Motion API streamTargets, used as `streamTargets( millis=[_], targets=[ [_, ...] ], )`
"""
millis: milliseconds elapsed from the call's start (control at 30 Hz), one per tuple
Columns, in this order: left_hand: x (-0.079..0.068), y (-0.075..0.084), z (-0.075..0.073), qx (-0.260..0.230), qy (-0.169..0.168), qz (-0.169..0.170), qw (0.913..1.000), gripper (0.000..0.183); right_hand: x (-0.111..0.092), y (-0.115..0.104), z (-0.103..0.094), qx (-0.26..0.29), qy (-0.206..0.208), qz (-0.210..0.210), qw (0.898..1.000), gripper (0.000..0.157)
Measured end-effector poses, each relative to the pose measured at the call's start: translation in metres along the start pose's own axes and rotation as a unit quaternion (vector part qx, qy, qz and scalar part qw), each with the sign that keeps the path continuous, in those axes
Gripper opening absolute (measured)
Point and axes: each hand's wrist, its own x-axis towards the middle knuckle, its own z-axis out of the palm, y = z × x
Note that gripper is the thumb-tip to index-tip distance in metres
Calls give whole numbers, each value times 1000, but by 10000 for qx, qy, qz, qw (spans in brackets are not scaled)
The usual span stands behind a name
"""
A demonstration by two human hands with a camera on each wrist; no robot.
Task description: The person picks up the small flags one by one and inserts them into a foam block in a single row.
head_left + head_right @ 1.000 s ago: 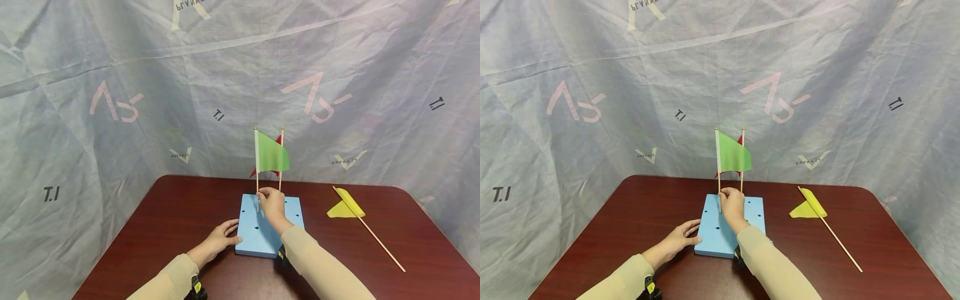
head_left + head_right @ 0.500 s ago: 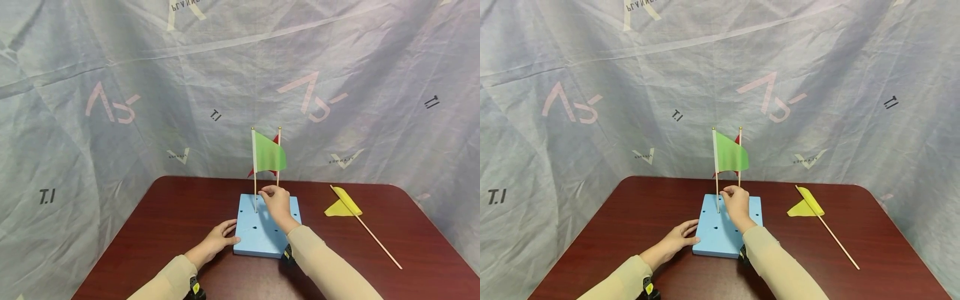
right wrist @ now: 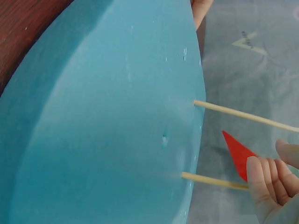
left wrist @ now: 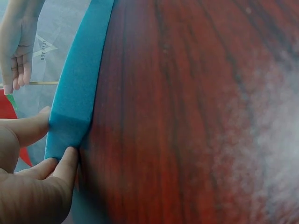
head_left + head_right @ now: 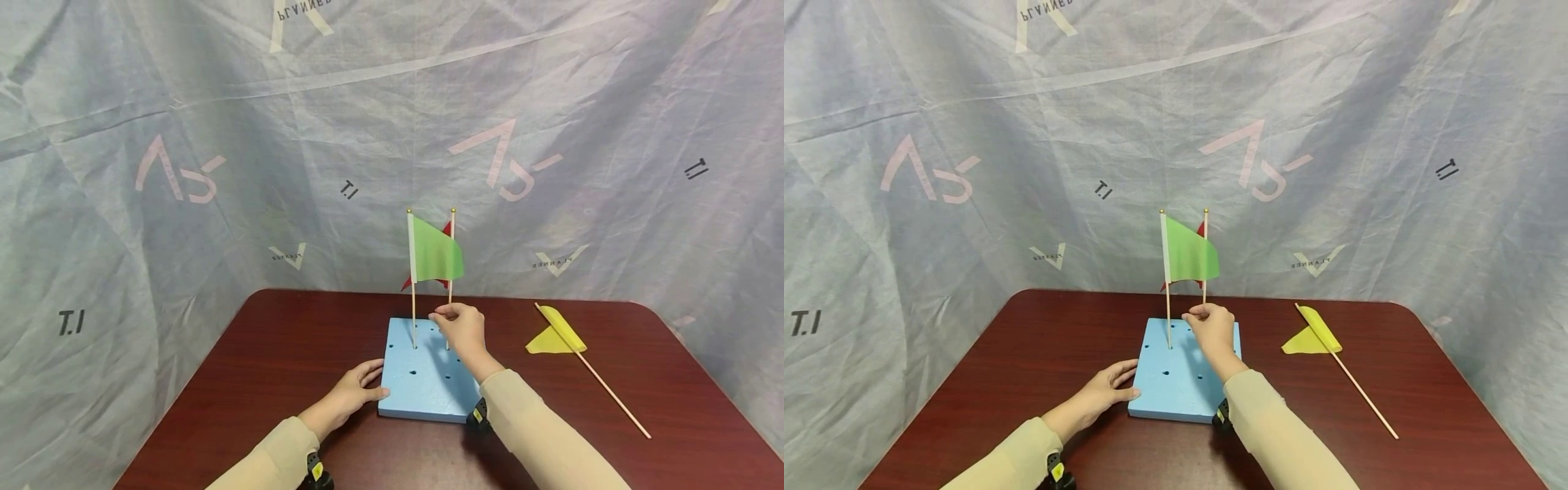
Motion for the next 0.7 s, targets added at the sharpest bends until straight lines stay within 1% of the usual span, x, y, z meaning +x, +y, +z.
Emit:
streamTargets(
  millis=[100, 200, 333, 433, 567, 700],
  targets=[
    [0, -1, 0, 17, 19, 28, 10000, 68, 1, 1, -5, 29, -14, 75, 10000, 17],
    [1, -3, 0, 39, 26, 29, 10000, 69, 3, 3, -12, -61, -186, 211, 9996, 19],
    [0, -4, 0, 120, 36, -35, 9999, 70, 6, 7, -28, -211, -443, 500, 9975, 21],
    [-1, -4, -2, 170, 50, -78, 9998, 70, 8, 11, -40, -255, -479, 629, 9965, 22],
    [-1, -3, -4, 186, 19, -69, 9998, 70, 11, 18, -52, -294, -486, 706, 9959, 23],
    [0, -3, -2, 170, -13, -61, 9998, 70, 12, 25, -61, -328, -487, 739, 9955, 25]
  ],
)
